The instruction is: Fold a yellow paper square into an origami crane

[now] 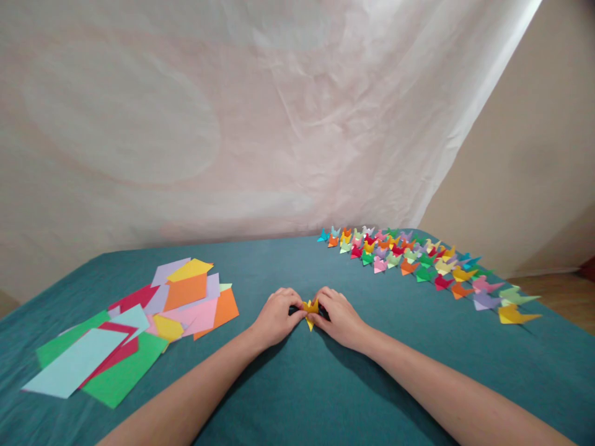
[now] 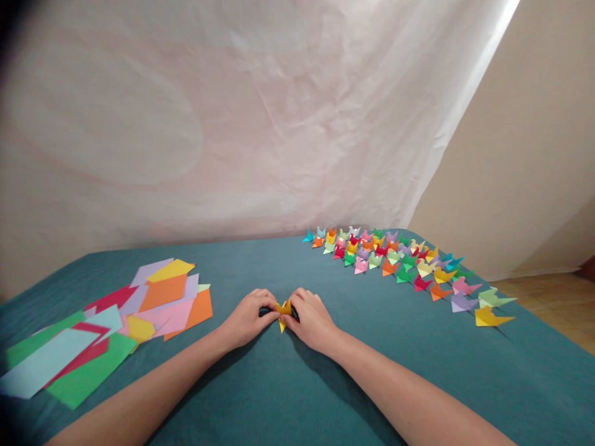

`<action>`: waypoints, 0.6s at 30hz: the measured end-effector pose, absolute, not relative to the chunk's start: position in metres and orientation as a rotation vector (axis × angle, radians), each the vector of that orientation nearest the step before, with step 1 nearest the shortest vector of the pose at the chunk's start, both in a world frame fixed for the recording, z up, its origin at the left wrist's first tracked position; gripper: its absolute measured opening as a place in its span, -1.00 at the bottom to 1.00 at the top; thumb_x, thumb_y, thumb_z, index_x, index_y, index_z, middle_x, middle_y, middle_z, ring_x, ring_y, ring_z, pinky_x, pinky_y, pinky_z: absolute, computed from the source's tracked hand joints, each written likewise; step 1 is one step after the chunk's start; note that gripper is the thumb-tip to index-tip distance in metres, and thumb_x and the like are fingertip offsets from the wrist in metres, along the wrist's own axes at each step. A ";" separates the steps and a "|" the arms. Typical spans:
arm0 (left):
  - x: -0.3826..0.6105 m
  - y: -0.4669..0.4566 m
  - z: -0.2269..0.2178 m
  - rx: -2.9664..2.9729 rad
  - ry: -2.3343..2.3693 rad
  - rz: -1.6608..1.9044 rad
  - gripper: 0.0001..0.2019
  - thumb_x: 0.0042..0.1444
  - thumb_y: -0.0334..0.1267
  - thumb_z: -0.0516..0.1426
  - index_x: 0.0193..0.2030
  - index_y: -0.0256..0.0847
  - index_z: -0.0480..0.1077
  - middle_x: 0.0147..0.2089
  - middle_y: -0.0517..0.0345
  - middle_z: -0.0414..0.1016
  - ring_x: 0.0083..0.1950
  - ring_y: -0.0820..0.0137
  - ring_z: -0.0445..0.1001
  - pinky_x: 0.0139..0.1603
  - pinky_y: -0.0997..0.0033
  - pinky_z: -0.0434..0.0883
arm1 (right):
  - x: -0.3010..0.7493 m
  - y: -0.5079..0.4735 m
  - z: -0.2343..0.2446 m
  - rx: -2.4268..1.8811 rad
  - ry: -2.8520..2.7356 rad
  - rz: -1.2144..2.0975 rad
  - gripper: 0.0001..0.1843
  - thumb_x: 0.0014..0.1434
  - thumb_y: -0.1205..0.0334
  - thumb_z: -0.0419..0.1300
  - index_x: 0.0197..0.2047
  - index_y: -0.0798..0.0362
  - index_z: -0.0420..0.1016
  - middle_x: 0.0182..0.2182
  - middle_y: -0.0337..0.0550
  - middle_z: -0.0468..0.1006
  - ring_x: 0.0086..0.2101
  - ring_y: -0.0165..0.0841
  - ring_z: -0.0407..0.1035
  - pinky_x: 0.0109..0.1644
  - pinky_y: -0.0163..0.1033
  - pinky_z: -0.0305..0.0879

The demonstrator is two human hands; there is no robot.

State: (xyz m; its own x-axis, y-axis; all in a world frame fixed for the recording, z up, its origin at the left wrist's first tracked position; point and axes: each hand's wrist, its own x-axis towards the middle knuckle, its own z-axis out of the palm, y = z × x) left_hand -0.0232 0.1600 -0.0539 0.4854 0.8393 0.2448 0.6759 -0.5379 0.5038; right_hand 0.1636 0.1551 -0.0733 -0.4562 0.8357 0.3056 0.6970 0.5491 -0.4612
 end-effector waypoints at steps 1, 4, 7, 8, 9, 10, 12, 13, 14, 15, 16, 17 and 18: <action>-0.024 0.161 -0.054 2.394 1.255 0.668 -0.92 0.07 -0.32 0.15 -0.41 -0.17 0.46 -0.27 0.15 0.47 -0.18 0.33 0.38 -0.10 0.36 0.28 | 0.163 0.155 -0.073 -1.240 -2.294 0.360 -0.86 0.11 0.22 0.22 -0.29 0.05 0.33 -0.28 -0.17 0.38 -0.26 -0.32 0.26 -0.22 -0.24 0.13; -0.025 0.162 -0.054 2.384 1.241 0.660 -0.92 0.07 -0.33 0.15 -0.41 -0.17 0.47 -0.27 0.15 0.48 -0.18 0.33 0.38 -0.10 0.36 0.28 | 0.163 0.155 -0.072 -1.255 -2.307 0.344 -0.84 0.11 0.20 0.22 -0.28 0.05 0.33 -0.27 -0.16 0.38 -0.25 -0.31 0.27 -0.21 -0.24 0.13; -0.024 0.162 -0.055 2.378 1.254 0.664 -0.91 0.06 -0.33 0.14 -0.41 -0.17 0.48 -0.27 0.14 0.48 -0.18 0.33 0.38 -0.11 0.35 0.29 | 0.162 0.155 -0.072 -1.258 -2.321 0.339 -0.85 0.12 0.19 0.21 -0.28 0.05 0.33 -0.26 -0.15 0.38 -0.25 -0.31 0.27 -0.22 -0.24 0.12; -0.024 0.161 -0.055 2.377 1.260 0.665 -0.91 0.06 -0.33 0.14 -0.40 -0.17 0.48 -0.27 0.14 0.48 -0.18 0.33 0.38 -0.11 0.35 0.29 | 0.162 0.155 -0.072 -1.257 -2.325 0.337 -0.84 0.12 0.18 0.21 -0.28 0.04 0.33 -0.26 -0.15 0.38 -0.25 -0.30 0.27 -0.22 -0.23 0.11; -0.024 0.161 -0.055 2.376 1.269 0.664 -0.91 0.06 -0.33 0.14 -0.41 -0.17 0.48 -0.27 0.14 0.48 -0.18 0.32 0.38 -0.10 0.35 0.29 | 0.162 0.155 -0.072 -1.256 -2.328 0.338 -0.84 0.11 0.18 0.22 -0.29 0.04 0.33 -0.26 -0.15 0.38 -0.25 -0.30 0.27 -0.22 -0.23 0.11; -0.024 0.161 -0.055 2.376 1.278 0.662 -0.91 0.06 -0.33 0.14 -0.40 -0.16 0.48 -0.26 0.14 0.48 -0.18 0.32 0.38 -0.10 0.34 0.29 | 0.162 0.155 -0.072 -1.253 -2.330 0.342 -0.83 0.10 0.17 0.23 -0.29 0.04 0.33 -0.26 -0.15 0.38 -0.25 -0.30 0.27 -0.22 -0.23 0.11; -0.023 0.160 -0.055 2.375 1.293 0.659 -0.92 0.05 -0.32 0.15 -0.40 -0.16 0.48 -0.26 0.13 0.48 -0.17 0.31 0.38 -0.10 0.34 0.29 | 0.163 0.155 -0.072 -1.247 -2.331 0.357 -0.79 0.07 0.15 0.25 -0.28 0.04 0.33 -0.25 -0.16 0.38 -0.24 -0.29 0.27 -0.21 -0.23 0.11; -0.023 0.160 -0.056 2.375 1.296 0.658 -0.92 0.05 -0.32 0.15 -0.40 -0.16 0.49 -0.26 0.13 0.48 -0.17 0.31 0.38 -0.10 0.34 0.29 | 0.163 0.154 -0.071 -1.245 -2.332 0.367 -0.77 0.05 0.13 0.26 -0.28 0.04 0.33 -0.26 -0.16 0.38 -0.24 -0.29 0.27 -0.20 -0.23 0.11; -0.024 0.160 -0.056 2.375 1.297 0.659 -0.92 0.05 -0.32 0.15 -0.39 -0.16 0.49 -0.26 0.13 0.48 -0.17 0.31 0.38 -0.10 0.33 0.29 | 0.164 0.154 -0.071 -1.243 -2.332 0.378 -0.75 0.05 0.12 0.27 -0.28 0.05 0.34 -0.26 -0.16 0.38 -0.24 -0.30 0.27 -0.20 -0.23 0.11; -0.024 0.161 -0.056 2.375 1.297 0.660 -0.92 0.05 -0.32 0.15 -0.39 -0.16 0.49 -0.25 0.13 0.48 -0.16 0.31 0.38 -0.10 0.33 0.29 | 0.164 0.154 -0.070 -1.241 -2.333 0.390 -0.74 0.04 0.11 0.27 -0.27 0.05 0.34 -0.26 -0.16 0.37 -0.24 -0.30 0.27 -0.20 -0.23 0.12; -0.024 0.161 -0.056 2.375 1.296 0.660 -0.93 0.05 -0.32 0.15 -0.39 -0.16 0.49 -0.26 0.13 0.48 -0.16 0.31 0.38 -0.10 0.33 0.29 | 0.165 0.154 -0.069 -1.236 -2.334 0.401 -0.73 0.03 0.10 0.28 -0.26 0.04 0.34 -0.26 -0.17 0.37 -0.24 -0.30 0.27 -0.20 -0.23 0.12; -0.024 0.161 -0.057 2.376 1.294 0.661 -0.93 0.05 -0.32 0.15 -0.39 -0.16 0.49 -0.26 0.13 0.47 -0.16 0.31 0.38 -0.10 0.33 0.29 | 0.165 0.153 -0.069 -1.230 -2.336 0.414 -0.71 0.02 0.09 0.28 -0.25 0.04 0.35 -0.27 -0.17 0.37 -0.25 -0.30 0.27 -0.20 -0.23 0.12; -0.024 0.161 -0.057 2.377 1.293 0.661 -0.92 0.05 -0.32 0.15 -0.39 -0.16 0.49 -0.26 0.13 0.47 -0.16 0.31 0.38 -0.10 0.33 0.29 | 0.166 0.153 -0.068 -1.222 -2.336 0.428 -0.69 0.01 0.06 0.29 -0.24 0.04 0.35 -0.27 -0.17 0.37 -0.25 -0.30 0.27 -0.19 -0.23 0.13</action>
State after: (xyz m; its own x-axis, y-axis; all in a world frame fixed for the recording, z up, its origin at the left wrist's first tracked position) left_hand -0.0240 0.1610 -0.0569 0.4734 0.8502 0.2304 0.6848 -0.5197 0.5108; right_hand 0.1659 0.1531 -0.0678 -0.4953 0.8294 0.2584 0.6838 0.5557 -0.4728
